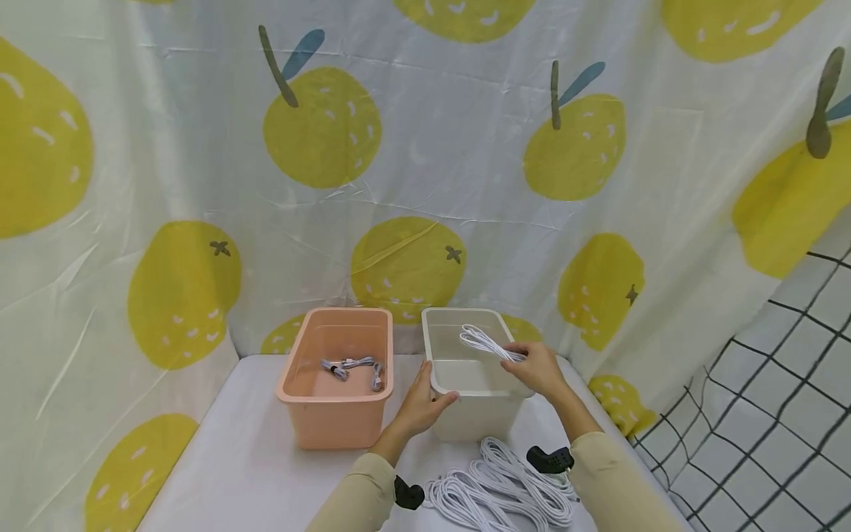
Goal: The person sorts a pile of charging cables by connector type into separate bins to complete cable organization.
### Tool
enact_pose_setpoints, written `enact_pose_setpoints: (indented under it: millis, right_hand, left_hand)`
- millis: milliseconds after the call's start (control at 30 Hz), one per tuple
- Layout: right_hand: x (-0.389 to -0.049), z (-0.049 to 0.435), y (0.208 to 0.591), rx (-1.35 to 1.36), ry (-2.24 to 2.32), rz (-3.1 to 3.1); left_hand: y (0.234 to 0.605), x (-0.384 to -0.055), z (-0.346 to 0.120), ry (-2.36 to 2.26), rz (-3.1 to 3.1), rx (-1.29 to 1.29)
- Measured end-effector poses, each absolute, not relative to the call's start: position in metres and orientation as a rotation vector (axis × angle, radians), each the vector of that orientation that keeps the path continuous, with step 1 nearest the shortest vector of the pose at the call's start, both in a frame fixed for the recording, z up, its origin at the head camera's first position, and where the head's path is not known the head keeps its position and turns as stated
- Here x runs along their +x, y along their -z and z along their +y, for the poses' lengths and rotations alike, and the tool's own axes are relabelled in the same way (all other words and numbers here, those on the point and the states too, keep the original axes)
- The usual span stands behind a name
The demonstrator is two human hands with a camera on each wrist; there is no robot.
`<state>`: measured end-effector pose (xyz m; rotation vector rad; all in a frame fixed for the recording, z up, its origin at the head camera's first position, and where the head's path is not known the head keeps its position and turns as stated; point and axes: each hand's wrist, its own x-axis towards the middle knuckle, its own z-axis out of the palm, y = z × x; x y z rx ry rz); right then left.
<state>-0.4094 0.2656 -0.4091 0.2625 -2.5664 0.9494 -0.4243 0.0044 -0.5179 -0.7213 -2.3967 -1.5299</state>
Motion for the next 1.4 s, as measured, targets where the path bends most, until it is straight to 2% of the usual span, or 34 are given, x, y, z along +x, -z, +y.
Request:
enact_pose_setpoints:
  millis: [300,500,967,1400]
  right_hand:
    - [-0.44,0.25,0.401,0.002,-1.074,-2.516]
    - [-0.45,0.251,0.413,-0.121,-1.144,-2.531]
    - [-0.443,0.256,0.437,-0.07,-1.064,-2.59]
    - [-0.43,0.252,0.424,0.012,-1.061,-2.583]
  left_hand:
    - [0.515,-0.422,0.005,1.567,-2.387,-0.729]
    - [0.515,-0.423,0.006,1.548,-2.385,-0.736]
    - [0.518,-0.422,0.005,1.571,-2.364,-0.731]
    - [0.517,-0.42,0.007,1.585,-2.372,-0.72]
